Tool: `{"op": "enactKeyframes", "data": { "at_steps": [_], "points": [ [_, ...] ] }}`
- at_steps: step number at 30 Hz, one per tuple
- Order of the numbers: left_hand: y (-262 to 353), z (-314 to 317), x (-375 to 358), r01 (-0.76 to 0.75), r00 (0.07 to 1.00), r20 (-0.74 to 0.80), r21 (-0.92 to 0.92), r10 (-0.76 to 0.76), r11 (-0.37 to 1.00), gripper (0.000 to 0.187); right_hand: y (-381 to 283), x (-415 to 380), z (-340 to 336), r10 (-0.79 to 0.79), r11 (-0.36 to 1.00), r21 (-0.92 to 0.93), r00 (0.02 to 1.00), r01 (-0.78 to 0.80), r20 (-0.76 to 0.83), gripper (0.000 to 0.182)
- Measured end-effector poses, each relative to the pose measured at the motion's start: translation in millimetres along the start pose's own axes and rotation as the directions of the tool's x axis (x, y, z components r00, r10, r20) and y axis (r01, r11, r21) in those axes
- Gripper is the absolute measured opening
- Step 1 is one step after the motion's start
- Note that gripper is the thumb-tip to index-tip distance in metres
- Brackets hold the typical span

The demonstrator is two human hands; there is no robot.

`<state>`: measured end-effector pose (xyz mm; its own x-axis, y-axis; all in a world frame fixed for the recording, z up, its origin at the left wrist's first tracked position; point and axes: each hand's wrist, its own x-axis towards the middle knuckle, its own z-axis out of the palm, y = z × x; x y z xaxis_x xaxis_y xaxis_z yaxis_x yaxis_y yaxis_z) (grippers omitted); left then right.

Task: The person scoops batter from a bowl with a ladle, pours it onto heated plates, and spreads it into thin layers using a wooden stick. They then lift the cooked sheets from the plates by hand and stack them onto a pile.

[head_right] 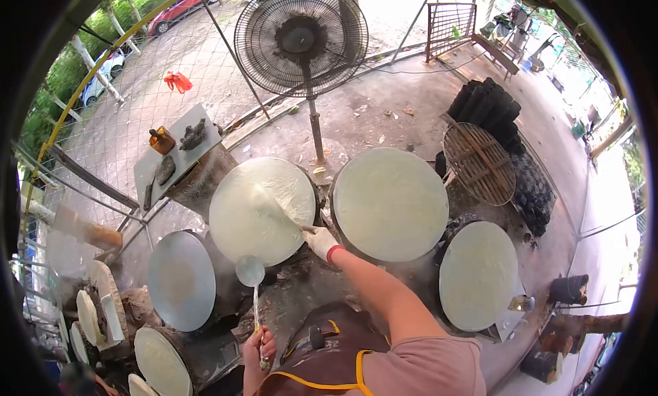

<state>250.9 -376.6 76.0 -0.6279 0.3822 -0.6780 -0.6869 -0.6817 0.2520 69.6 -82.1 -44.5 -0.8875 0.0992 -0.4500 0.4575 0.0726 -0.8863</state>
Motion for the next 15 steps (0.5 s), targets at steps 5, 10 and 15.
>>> {"op": "enactKeyframes", "data": {
  "at_steps": [5,10,15],
  "points": [
    [9,15,4,-0.053,0.991,-0.113,0.201,0.077,0.978,0.005,-21,49,-23,-0.069,0.997,-0.043,0.996,0.067,-0.048,0.034],
    [32,36,37,-0.09,0.978,-0.121,0.504,0.173,0.859,0.008,-28,-14,-38,0.104,0.992,-0.097,0.958,-0.081,0.268,0.037],
    [28,49,94,-0.16,0.908,-0.134,0.764,0.397,0.625,0.015,37,-76,-19,0.284,0.754,0.617,0.959,-0.223,-0.001,0.031]
  ]
}}
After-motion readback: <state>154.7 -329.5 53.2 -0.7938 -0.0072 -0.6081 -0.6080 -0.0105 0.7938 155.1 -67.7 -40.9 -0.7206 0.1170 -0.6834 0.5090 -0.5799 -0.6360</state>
